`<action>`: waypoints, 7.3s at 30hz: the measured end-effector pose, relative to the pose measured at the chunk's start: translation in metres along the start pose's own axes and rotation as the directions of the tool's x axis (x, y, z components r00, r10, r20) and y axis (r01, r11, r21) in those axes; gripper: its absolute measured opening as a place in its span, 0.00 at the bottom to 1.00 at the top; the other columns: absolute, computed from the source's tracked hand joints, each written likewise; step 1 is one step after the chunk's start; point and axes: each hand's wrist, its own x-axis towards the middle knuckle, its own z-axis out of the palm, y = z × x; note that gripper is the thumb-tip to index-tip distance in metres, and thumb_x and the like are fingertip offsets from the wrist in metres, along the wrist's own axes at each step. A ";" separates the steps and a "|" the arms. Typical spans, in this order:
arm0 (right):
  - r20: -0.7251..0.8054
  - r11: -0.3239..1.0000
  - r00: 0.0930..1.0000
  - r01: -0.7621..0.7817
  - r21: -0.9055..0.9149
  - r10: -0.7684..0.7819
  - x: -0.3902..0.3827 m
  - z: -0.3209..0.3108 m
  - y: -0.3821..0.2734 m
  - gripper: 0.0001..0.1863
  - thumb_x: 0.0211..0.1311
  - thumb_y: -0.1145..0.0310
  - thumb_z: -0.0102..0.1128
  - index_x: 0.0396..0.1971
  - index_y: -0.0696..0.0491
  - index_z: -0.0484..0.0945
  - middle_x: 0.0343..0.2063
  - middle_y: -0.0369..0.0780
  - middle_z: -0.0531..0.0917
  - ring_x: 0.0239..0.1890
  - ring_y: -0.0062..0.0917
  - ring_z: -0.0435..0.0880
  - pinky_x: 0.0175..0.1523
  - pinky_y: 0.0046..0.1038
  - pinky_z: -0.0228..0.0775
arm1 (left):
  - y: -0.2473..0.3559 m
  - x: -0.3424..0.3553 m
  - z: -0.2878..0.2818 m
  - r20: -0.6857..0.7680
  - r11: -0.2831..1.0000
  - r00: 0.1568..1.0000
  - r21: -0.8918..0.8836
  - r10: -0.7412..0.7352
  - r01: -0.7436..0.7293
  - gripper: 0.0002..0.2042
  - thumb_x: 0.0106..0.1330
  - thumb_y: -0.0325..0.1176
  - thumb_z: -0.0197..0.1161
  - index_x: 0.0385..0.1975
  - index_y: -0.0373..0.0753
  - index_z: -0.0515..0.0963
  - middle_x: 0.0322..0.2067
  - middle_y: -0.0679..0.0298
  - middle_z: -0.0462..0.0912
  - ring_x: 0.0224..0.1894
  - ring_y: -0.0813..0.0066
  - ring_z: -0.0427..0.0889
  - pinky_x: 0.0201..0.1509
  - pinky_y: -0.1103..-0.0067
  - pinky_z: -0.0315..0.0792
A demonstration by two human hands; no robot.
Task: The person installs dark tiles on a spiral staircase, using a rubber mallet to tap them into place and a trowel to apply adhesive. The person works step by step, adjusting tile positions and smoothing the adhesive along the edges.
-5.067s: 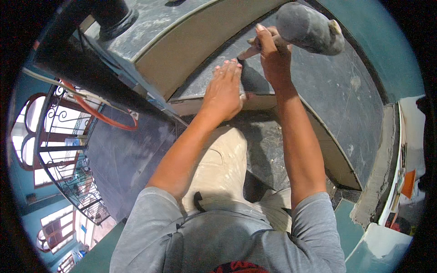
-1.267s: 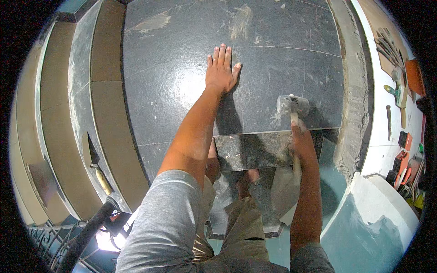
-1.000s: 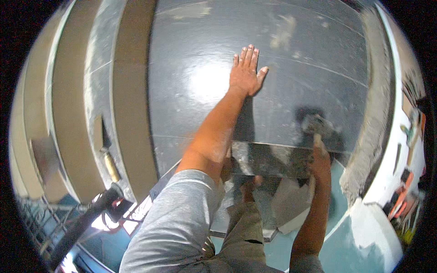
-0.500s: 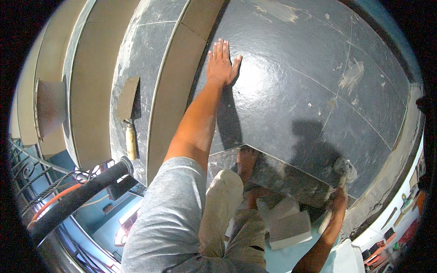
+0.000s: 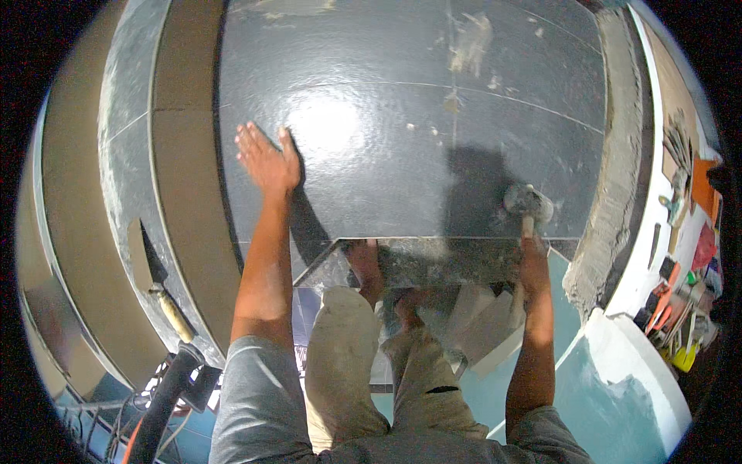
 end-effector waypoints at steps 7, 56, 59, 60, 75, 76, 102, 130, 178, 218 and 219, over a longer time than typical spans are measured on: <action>-0.184 0.935 0.931 -0.269 0.231 0.314 -0.031 0.074 -0.072 0.32 0.71 0.51 0.60 0.65 0.57 0.66 0.46 0.55 0.80 0.47 0.52 0.80 0.52 0.48 0.73 | 0.004 -0.012 0.003 -0.131 0.999 0.991 -0.048 -0.031 0.024 0.37 0.78 0.55 0.42 0.76 0.30 0.52 0.78 0.47 0.48 0.81 0.50 0.43 0.82 0.56 0.37; -0.682 0.981 0.723 0.034 0.192 0.108 0.070 0.000 -0.034 0.22 0.79 0.50 0.45 0.48 0.57 0.72 0.30 0.50 0.80 0.30 0.47 0.81 0.38 0.43 0.72 | 0.346 -0.182 0.049 0.145 0.597 0.583 -0.300 0.799 -0.744 0.32 0.79 0.46 0.39 0.78 0.38 0.48 0.80 0.56 0.45 0.81 0.59 0.42 0.83 0.62 0.38; -0.493 0.981 0.864 -0.004 0.196 0.102 0.056 0.020 -0.055 0.20 0.79 0.53 0.45 0.49 0.57 0.70 0.34 0.58 0.82 0.38 0.61 0.81 0.43 0.52 0.70 | 0.344 -0.179 0.045 0.159 0.645 0.627 -0.270 0.762 -0.715 0.31 0.79 0.45 0.40 0.78 0.37 0.50 0.79 0.55 0.48 0.81 0.57 0.44 0.83 0.60 0.40; -0.485 0.979 0.867 -0.017 0.201 0.115 0.053 0.021 -0.060 0.20 0.79 0.53 0.46 0.48 0.57 0.70 0.34 0.59 0.82 0.39 0.62 0.81 0.44 0.53 0.70 | 0.344 -0.178 0.044 0.186 0.659 0.633 -0.257 0.752 -0.707 0.31 0.79 0.44 0.40 0.78 0.37 0.51 0.79 0.55 0.48 0.81 0.57 0.44 0.83 0.60 0.40; -0.421 0.994 0.904 -0.026 0.109 0.070 0.051 0.036 -0.076 0.19 0.78 0.54 0.47 0.47 0.58 0.67 0.36 0.63 0.82 0.43 0.64 0.80 0.46 0.57 0.68 | 0.338 -0.176 0.043 0.135 0.650 0.644 -0.309 0.753 -0.694 0.31 0.77 0.40 0.45 0.77 0.37 0.53 0.78 0.52 0.51 0.80 0.50 0.48 0.81 0.57 0.43; -0.409 0.992 0.911 -0.003 0.126 0.054 0.052 0.036 -0.075 0.19 0.78 0.54 0.47 0.47 0.58 0.67 0.36 0.63 0.82 0.43 0.64 0.80 0.46 0.57 0.68 | 0.337 -0.176 0.043 0.099 0.637 0.644 -0.316 0.759 -0.703 0.31 0.76 0.40 0.45 0.77 0.37 0.53 0.78 0.52 0.51 0.80 0.50 0.49 0.81 0.57 0.44; -0.238 0.507 0.878 -0.006 0.862 0.414 -0.022 0.007 0.008 0.17 0.78 0.52 0.47 0.43 0.52 0.71 0.27 0.33 0.73 0.25 0.16 0.70 0.26 0.23 0.63 | 0.401 -0.125 0.062 0.152 0.623 0.607 -0.104 0.780 -0.775 0.37 0.78 0.57 0.37 0.78 0.37 0.48 0.80 0.54 0.45 0.82 0.54 0.40 0.83 0.58 0.36; -0.603 0.830 0.731 0.092 0.551 0.319 0.021 -0.050 0.029 0.21 0.78 0.55 0.48 0.54 0.59 0.71 0.32 0.48 0.80 0.32 0.40 0.84 0.40 0.42 0.76 | 0.496 -0.198 0.101 -0.036 0.116 0.121 -0.106 0.992 -0.988 0.33 0.78 0.56 0.44 0.76 0.44 0.56 0.77 0.59 0.57 0.79 0.60 0.54 0.81 0.57 0.45; -0.701 0.980 0.713 0.117 0.162 0.031 0.081 -0.097 0.031 0.28 0.77 0.57 0.50 0.66 0.61 0.68 0.51 0.61 0.82 0.50 0.58 0.82 0.54 0.49 0.75 | 0.499 -0.206 0.066 0.143 0.227 0.205 -0.163 0.968 -0.960 0.34 0.77 0.53 0.44 0.78 0.43 0.52 0.79 0.63 0.50 0.81 0.64 0.47 0.83 0.59 0.39; -0.673 0.909 0.734 0.212 0.358 0.094 0.061 -0.100 0.034 0.22 0.73 0.56 0.57 0.56 0.57 0.75 0.40 0.57 0.84 0.43 0.54 0.84 0.48 0.46 0.75 | 0.499 -0.202 0.089 0.025 0.132 0.131 -0.090 0.991 -0.987 0.33 0.78 0.55 0.42 0.78 0.44 0.53 0.78 0.60 0.52 0.80 0.59 0.50 0.81 0.54 0.43; -0.674 0.888 0.731 0.235 0.395 0.105 0.042 -0.094 0.038 0.21 0.73 0.56 0.58 0.54 0.58 0.76 0.37 0.55 0.85 0.40 0.50 0.85 0.46 0.44 0.75 | 0.498 -0.201 0.091 0.026 0.126 0.124 -0.085 0.992 -0.988 0.33 0.78 0.55 0.42 0.78 0.44 0.53 0.78 0.60 0.52 0.80 0.59 0.50 0.81 0.54 0.43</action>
